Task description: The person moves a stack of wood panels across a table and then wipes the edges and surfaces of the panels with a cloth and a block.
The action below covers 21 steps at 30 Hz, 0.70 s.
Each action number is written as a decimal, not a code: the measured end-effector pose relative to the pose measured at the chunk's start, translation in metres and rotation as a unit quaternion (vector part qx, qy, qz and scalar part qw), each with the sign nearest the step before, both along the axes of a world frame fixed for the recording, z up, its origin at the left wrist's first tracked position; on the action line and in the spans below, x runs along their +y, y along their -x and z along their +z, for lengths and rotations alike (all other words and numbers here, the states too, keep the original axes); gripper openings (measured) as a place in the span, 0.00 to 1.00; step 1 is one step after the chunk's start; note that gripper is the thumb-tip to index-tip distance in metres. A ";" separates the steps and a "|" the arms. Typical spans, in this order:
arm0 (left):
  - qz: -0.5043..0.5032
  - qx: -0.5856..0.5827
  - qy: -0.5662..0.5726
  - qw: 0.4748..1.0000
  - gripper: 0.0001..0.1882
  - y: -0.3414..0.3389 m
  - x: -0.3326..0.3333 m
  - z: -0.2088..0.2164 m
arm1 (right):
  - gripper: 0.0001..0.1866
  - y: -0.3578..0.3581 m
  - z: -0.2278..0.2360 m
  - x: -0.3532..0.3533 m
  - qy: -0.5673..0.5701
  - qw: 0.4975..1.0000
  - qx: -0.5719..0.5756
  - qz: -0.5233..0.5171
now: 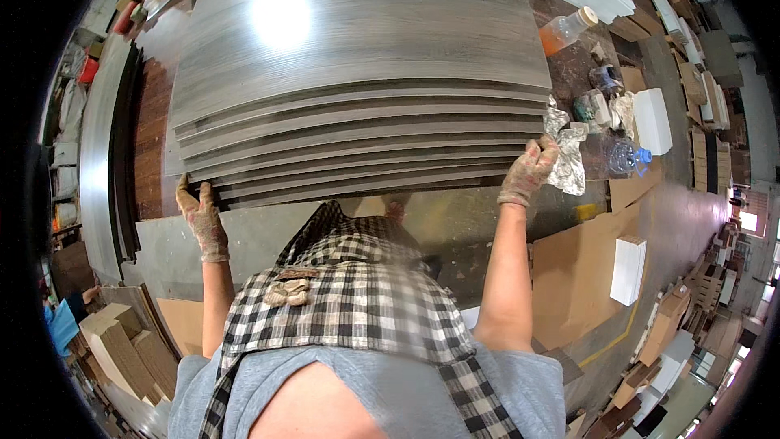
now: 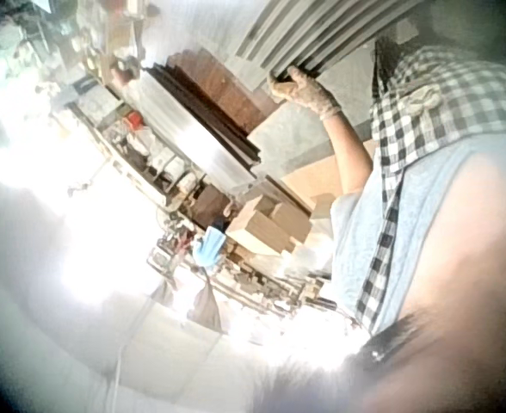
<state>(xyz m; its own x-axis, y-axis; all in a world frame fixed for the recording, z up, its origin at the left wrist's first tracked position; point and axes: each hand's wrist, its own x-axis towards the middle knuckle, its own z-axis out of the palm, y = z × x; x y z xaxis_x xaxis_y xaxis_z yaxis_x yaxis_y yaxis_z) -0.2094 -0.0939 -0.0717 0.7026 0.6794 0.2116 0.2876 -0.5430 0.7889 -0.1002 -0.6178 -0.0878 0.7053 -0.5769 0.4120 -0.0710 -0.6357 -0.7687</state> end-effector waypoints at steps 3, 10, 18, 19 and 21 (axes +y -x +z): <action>0.002 -0.006 0.021 1.000 0.26 -0.002 -0.002 0.003 | 0.16 0.002 -0.006 -0.004 -0.085 0.996 -0.018 0.000; -0.010 -0.004 -0.003 1.000 0.25 -0.006 -0.006 0.010 | 0.14 0.001 -0.008 -0.017 0.013 0.999 0.031 -0.005; -0.044 0.026 -0.011 0.999 0.26 0.022 0.010 -0.012 | 0.21 0.031 -0.004 -0.031 -0.104 0.989 0.063 0.080; -0.047 0.013 0.003 0.999 0.26 0.024 0.010 -0.015 | 0.22 0.037 -0.006 -0.020 -0.196 0.974 0.089 0.065; -0.053 0.006 0.025 0.998 0.25 0.022 0.004 -0.012 | 0.24 0.038 -0.012 -0.024 -0.262 0.961 0.062 0.068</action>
